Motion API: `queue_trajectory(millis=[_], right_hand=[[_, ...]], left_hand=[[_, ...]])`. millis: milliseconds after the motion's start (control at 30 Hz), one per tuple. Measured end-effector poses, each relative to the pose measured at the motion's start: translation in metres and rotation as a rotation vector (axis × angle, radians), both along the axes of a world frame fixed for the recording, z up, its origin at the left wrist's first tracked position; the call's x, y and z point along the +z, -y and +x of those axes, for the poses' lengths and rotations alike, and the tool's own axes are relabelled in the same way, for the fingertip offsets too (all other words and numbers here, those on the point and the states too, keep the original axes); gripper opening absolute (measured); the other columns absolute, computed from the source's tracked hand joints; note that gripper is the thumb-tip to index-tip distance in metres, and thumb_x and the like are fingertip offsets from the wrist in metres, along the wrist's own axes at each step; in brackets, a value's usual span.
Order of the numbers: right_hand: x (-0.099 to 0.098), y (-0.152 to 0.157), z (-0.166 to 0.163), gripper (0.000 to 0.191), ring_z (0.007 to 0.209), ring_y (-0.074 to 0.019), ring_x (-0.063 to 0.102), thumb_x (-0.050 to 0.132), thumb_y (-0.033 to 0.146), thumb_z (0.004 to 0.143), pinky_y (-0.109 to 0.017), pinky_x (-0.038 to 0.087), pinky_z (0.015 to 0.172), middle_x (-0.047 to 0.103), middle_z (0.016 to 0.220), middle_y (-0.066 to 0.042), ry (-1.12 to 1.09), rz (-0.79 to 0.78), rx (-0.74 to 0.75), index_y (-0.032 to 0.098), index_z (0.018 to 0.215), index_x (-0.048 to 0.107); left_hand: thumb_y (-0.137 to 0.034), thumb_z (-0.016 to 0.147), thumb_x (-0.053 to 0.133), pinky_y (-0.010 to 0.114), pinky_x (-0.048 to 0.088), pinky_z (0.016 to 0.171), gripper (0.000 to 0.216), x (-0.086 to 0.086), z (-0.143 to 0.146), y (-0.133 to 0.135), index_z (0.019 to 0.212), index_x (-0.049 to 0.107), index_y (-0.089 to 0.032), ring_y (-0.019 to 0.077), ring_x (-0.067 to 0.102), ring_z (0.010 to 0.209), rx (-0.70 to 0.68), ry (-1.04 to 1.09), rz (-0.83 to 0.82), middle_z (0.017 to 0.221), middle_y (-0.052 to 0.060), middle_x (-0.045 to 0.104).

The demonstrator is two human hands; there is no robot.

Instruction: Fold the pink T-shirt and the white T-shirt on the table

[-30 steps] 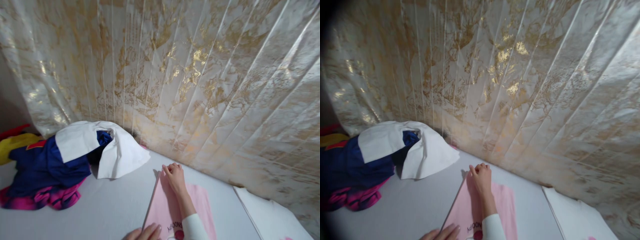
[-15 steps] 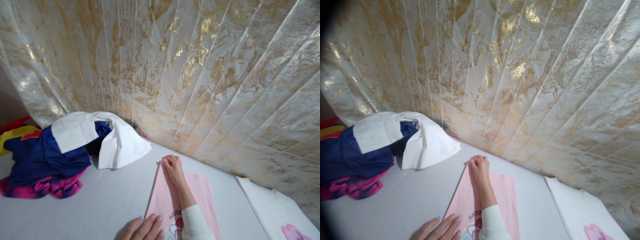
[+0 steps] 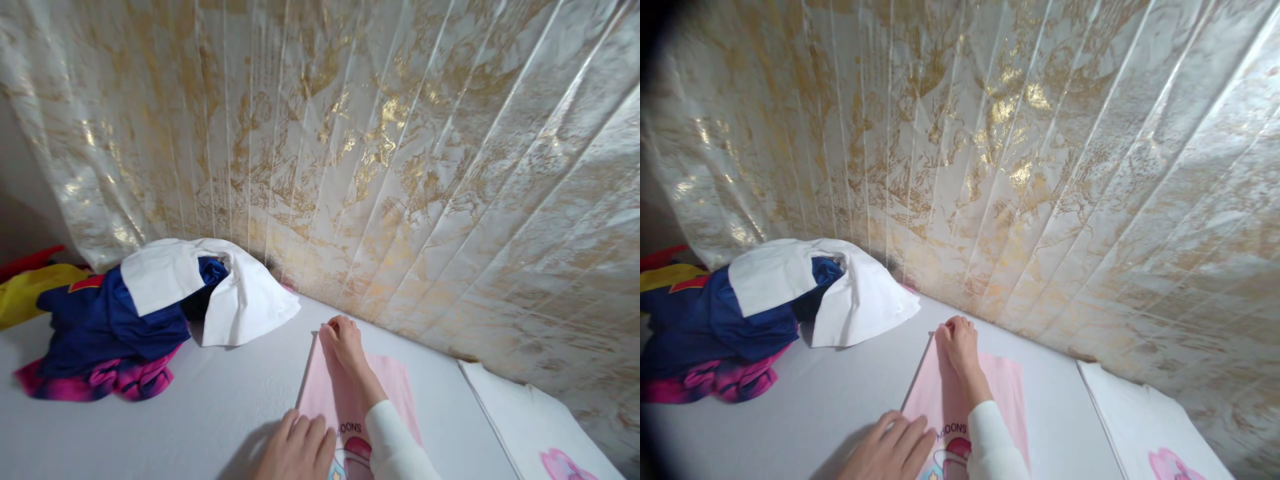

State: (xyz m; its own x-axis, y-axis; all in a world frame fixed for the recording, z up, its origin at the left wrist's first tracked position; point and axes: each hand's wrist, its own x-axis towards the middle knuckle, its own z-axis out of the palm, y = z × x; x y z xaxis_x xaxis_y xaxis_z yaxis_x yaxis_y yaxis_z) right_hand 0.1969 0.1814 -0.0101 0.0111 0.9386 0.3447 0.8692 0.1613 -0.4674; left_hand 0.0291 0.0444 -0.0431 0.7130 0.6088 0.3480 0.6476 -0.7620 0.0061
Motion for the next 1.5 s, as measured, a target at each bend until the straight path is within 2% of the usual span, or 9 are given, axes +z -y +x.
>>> queue_trajectory(millis=[133,233,400,567,700,833,967,1100,1500], right_hand=[[0.004,0.029,0.030,0.030,0.102,-0.0199,0.063,0.040,0.025,0.091,-0.032,0.043,0.089,0.069,0.110,-0.010,0.011,0.025,0.020,0.016,0.109,0.062],[-0.009,0.061,0.060,0.037,0.113,-0.0187,0.060,0.036,0.021,0.090,-0.033,0.044,0.094,0.065,0.123,-0.011,0.094,0.044,0.023,0.017,0.119,0.058],[-0.041,0.100,0.093,0.052,0.137,-0.0313,0.036,0.041,0.041,0.093,-0.050,0.037,0.105,0.043,0.146,-0.017,0.350,0.039,-0.138,0.011,0.135,0.050],[-0.050,0.103,0.098,0.059,0.141,-0.0315,0.030,0.042,0.048,0.092,-0.052,0.032,0.109,0.037,0.150,-0.016,0.242,0.022,-0.140,0.012,0.138,0.048],[-0.045,0.096,0.117,0.055,0.131,-0.0273,0.045,0.040,0.045,0.089,-0.044,0.037,0.106,0.050,0.141,-0.017,-0.143,0.103,-0.246,0.012,0.131,0.053],[-0.031,0.091,0.146,0.047,0.097,-0.0288,0.063,0.050,0.046,0.076,-0.041,0.048,0.087,0.068,0.105,-0.017,-0.341,0.121,-0.380,0.013,0.107,0.065],[-0.014,0.087,0.157,0.035,0.071,-0.0243,0.063,0.051,0.049,0.075,-0.035,0.047,0.069,0.070,0.075,-0.010,-0.389,0.006,-0.339,0.017,0.078,0.067],[-0.007,0.081,0.154,0.037,0.056,-0.0194,0.056,0.056,0.054,0.075,-0.030,0.041,0.058,0.062,0.056,-0.004,-0.395,-0.024,-0.316,0.020,0.061,0.061],[-0.014,0.069,0.161,0.039,0.076,-0.0232,0.056,0.055,0.057,0.076,-0.034,0.043,0.074,0.067,0.073,-0.006,-0.382,0.037,-0.214,0.020,0.070,0.066]], left_hand=[[-0.052,0.091,0.052,0.045,0.034,0.108,0.067,0.027,0.043,-0.038,0.137,0.048,-0.003,0.0346,0.037,0.135,0.094,-0.015,-0.134,0.146,0.023,0.038],[-0.053,0.092,0.050,0.045,0.026,0.113,0.070,0.037,0.056,-0.063,0.141,0.043,-0.004,0.0325,0.027,0.141,0.182,0.012,-0.225,0.150,0.021,0.030],[-0.059,0.092,0.044,0.047,0.022,0.115,0.074,0.035,0.052,-0.075,0.144,0.039,-0.006,0.0323,0.016,0.144,0.166,0.076,-0.331,0.154,0.019,0.019],[-0.051,0.092,0.048,0.048,0.019,0.116,0.070,0.043,0.051,-0.072,0.146,0.035,-0.009,0.0314,0.012,0.144,0.161,0.015,-0.369,0.155,0.017,0.014],[-0.046,0.091,0.051,0.049,0.016,0.117,0.071,0.058,0.056,-0.067,0.147,0.033,-0.008,0.0318,0.008,0.144,0.186,-0.040,-0.481,0.155,0.016,0.009],[-0.047,0.091,0.049,0.048,0.012,0.118,0.072,0.063,0.073,-0.055,0.150,0.026,-0.012,0.0278,0.006,0.145,-0.007,-0.022,-0.570,0.156,0.011,0.005],[-0.052,0.096,0.039,0.047,0.008,0.119,0.070,0.050,0.095,-0.048,0.151,0.023,-0.012,0.0239,0.006,0.146,-0.268,0.001,-0.639,0.156,0.010,0.008],[-0.055,0.097,0.037,0.047,0.010,0.118,0.071,0.032,0.107,-0.046,0.151,0.022,-0.011,0.0242,0.006,0.146,-0.362,0.019,-0.634,0.157,0.011,0.006],[-0.057,0.100,0.026,0.044,0.013,0.118,0.065,0.037,0.106,-0.039,0.151,0.023,-0.016,0.0240,0.011,0.146,-0.451,0.077,-0.481,0.157,0.008,0.015]])
